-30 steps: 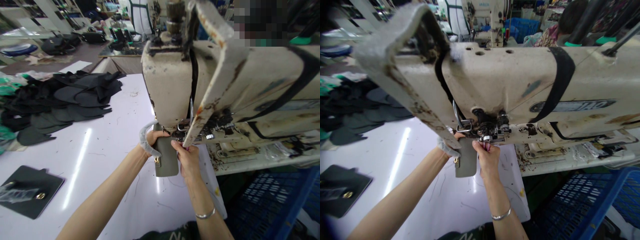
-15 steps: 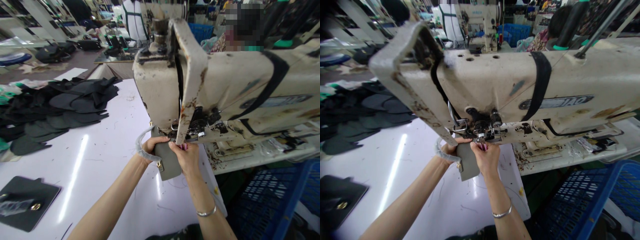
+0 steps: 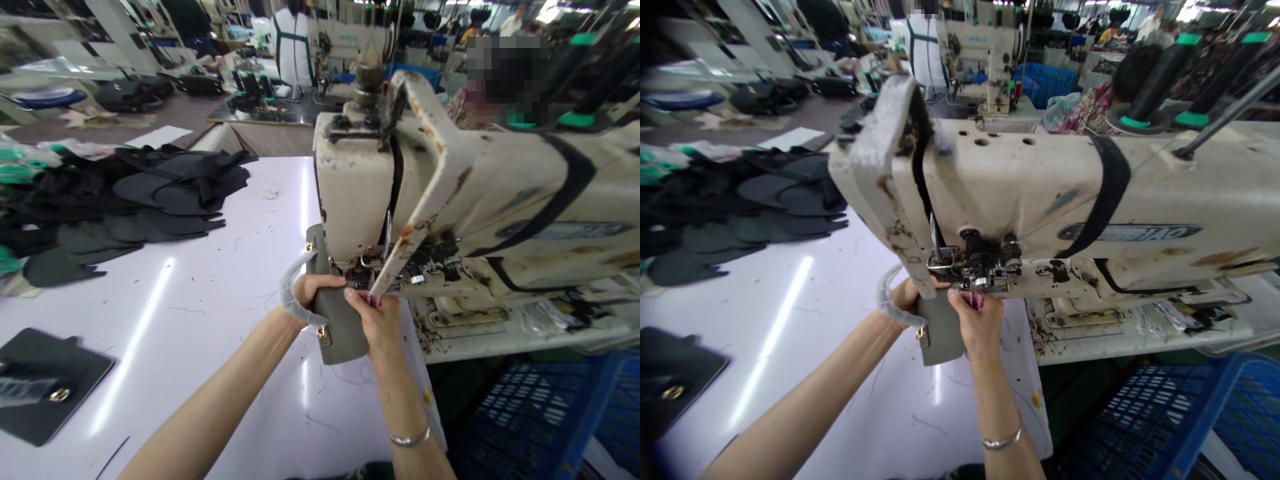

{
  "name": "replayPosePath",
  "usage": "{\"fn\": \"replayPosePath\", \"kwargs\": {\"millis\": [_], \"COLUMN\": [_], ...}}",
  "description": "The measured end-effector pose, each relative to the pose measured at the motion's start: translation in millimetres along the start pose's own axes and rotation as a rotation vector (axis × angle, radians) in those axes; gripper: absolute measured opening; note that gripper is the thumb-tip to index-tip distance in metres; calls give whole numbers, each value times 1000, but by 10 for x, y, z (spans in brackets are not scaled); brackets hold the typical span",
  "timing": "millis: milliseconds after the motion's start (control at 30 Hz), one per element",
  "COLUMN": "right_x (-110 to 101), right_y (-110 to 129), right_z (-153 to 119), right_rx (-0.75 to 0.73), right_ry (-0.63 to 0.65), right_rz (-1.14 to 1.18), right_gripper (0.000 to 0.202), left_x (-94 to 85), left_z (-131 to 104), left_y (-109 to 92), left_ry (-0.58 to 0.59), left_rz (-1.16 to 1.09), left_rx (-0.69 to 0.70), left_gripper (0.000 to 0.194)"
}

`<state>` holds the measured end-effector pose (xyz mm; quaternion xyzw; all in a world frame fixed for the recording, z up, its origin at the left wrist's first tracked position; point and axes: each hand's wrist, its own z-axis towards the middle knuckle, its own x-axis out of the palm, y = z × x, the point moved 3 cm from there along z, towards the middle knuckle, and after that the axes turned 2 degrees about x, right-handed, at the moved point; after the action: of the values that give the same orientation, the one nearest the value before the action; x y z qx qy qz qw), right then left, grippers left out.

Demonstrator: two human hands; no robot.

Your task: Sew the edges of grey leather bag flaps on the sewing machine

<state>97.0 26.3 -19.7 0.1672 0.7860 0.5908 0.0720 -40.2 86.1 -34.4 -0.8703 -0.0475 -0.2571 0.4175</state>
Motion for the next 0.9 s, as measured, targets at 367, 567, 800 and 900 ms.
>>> {"fn": "replayPosePath", "kwargs": {"millis": [367,567,800,900], "right_x": [13,33,34,39], "right_y": [-28,-8,48,57], "right_z": [0,16,2,6], "right_rx": [35,33,48,52], "right_ry": [-31,-54,-80,-84], "right_rz": [18,55,46,51], "right_gripper": [32,29,31,32], "left_x": [23,70,46,20], "left_z": [-7,-23,7,28], "left_y": [-15,-53,-36,-40], "left_ry": [32,42,56,36], "left_rz": [-37,-48,-55,-32], "left_rx": [27,40,27,45], "left_gripper": [30,33,29,27]}}
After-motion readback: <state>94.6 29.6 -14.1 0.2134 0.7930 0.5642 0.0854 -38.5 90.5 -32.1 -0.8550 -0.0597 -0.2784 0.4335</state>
